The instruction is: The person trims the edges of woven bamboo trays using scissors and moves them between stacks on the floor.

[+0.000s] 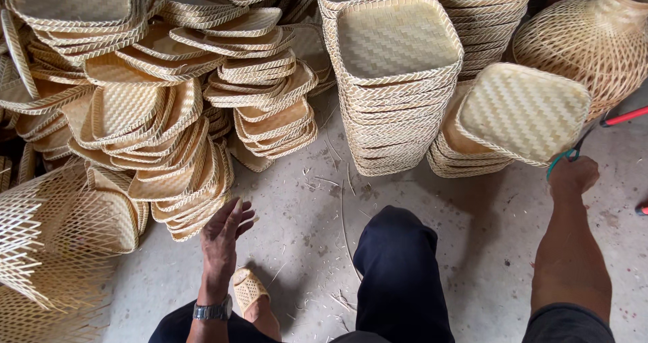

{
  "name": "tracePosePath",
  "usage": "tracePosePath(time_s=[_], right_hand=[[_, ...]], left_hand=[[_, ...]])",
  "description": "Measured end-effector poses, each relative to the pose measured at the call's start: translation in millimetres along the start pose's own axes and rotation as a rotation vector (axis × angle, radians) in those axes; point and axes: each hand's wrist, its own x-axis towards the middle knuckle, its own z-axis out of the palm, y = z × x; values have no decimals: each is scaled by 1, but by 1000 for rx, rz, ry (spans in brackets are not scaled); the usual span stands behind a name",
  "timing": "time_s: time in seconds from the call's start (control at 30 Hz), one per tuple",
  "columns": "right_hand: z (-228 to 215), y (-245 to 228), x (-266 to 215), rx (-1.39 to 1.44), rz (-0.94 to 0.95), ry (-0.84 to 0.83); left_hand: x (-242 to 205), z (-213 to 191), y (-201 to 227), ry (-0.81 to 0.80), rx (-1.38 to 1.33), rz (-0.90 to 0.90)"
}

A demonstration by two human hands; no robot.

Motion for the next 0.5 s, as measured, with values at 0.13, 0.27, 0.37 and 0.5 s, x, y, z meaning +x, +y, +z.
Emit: tracePosePath(time_s=[0.13, 0.27, 0.37, 0.5], right_hand=[[22, 0, 21, 112, 94, -223], [42, 2, 34, 401, 231, -363], [49, 8, 43, 357, 133, -445], [57, 9, 55, 338, 119, -514]], left_hand=[[3, -7, -11, 15, 137, -60], [7, -17, -28, 39, 282, -143], [10, -29, -41, 40, 397, -223], [12, -38, -55, 26, 503, -273]])
